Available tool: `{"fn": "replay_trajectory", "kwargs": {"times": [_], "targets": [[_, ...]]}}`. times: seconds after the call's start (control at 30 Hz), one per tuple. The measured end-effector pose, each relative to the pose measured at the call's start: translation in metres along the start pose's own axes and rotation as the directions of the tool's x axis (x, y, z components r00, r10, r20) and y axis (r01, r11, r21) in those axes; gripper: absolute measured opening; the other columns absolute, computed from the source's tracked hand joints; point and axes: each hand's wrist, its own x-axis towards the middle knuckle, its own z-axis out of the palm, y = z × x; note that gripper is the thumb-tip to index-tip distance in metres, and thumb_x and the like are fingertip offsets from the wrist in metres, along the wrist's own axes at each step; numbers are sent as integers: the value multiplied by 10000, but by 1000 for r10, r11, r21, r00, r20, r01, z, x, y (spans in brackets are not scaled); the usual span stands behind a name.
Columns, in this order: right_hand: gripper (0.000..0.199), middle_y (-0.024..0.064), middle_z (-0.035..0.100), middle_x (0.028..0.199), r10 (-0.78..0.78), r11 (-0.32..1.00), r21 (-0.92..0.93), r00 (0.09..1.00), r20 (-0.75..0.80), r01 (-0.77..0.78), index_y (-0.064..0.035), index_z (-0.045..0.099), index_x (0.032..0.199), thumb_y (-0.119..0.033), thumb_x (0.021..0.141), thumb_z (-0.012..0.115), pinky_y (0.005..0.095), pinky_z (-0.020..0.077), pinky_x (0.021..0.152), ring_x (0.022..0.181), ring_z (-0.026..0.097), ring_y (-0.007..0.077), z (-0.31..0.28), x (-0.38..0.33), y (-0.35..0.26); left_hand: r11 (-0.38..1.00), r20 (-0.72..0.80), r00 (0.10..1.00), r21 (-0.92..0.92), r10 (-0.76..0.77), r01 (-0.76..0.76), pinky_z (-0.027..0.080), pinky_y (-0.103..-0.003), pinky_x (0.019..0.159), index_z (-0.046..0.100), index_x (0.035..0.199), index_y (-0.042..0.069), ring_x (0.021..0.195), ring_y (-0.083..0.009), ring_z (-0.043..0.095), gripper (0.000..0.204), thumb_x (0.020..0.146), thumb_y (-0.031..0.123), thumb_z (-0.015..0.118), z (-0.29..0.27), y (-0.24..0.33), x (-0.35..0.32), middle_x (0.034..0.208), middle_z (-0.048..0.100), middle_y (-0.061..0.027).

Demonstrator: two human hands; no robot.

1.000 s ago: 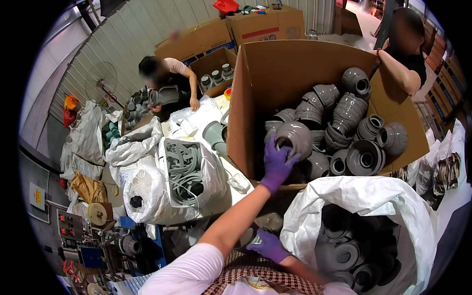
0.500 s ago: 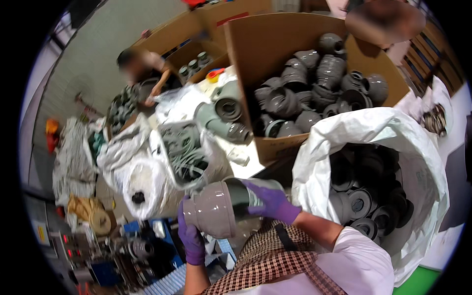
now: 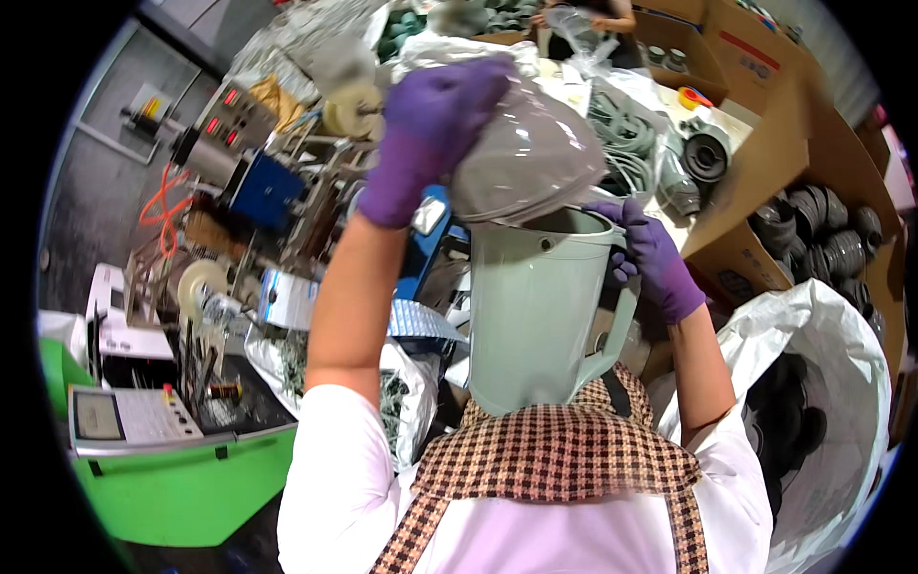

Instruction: The person assembles a light green electric kettle by attaching a grey lid and a grey base to the main body. They repeatedly pick up the components from a cluttered workbench, fit them together, and place the finished unit into a large white sack.

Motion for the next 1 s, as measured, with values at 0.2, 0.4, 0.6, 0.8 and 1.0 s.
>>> {"fn": "replay_trajectory", "kwargs": {"times": [0.2,0.4,0.6,0.8,1.0], "targets": [[568,119,582,1316,-481,687,-550,864,146,476,-55,429,1447,9,883,450,265,486,883,1036,569,191,20,30,15,890,191,907,-200,-375,410,511,-305,601,727,882,82,578,-169,616,231,938,292,649,-1,-1,-17,673,675,-101],[543,80,638,1032,-150,844,-503,982,111,186,-71,442,1430,-6,893,476,295,513,775,831,581,170,35,30,1,846,345,819,-115,-458,521,496,-366,603,731,813,65,560,-259,619,497,931,517,560,-4,13,-28,605,628,-136],[481,131,644,1042,-178,803,-548,972,156,235,-67,530,1308,-48,828,526,329,477,791,849,584,282,25,37,-1,897,435,798,56,-417,439,505,-424,618,716,964,182,604,-375,611,282,965,403,540,16,3,-37,710,656,-150],[350,3,611,826,-38,924,-380,999,16,41,-44,593,1246,-277,1024,455,240,457,529,575,518,62,3,18,-30,966,300,919,51,-257,254,479,-432,516,670,941,163,584,-360,612,192,949,346,609,35,19,-20,715,657,-135],[556,34,620,851,-62,908,-416,998,-24,47,-70,543,1334,47,794,485,231,439,495,551,494,65,-30,10,-32,952,501,810,146,-304,268,516,-404,608,667,1120,221,647,-336,646,212,927,276,599,49,45,28,750,681,-111]]}}
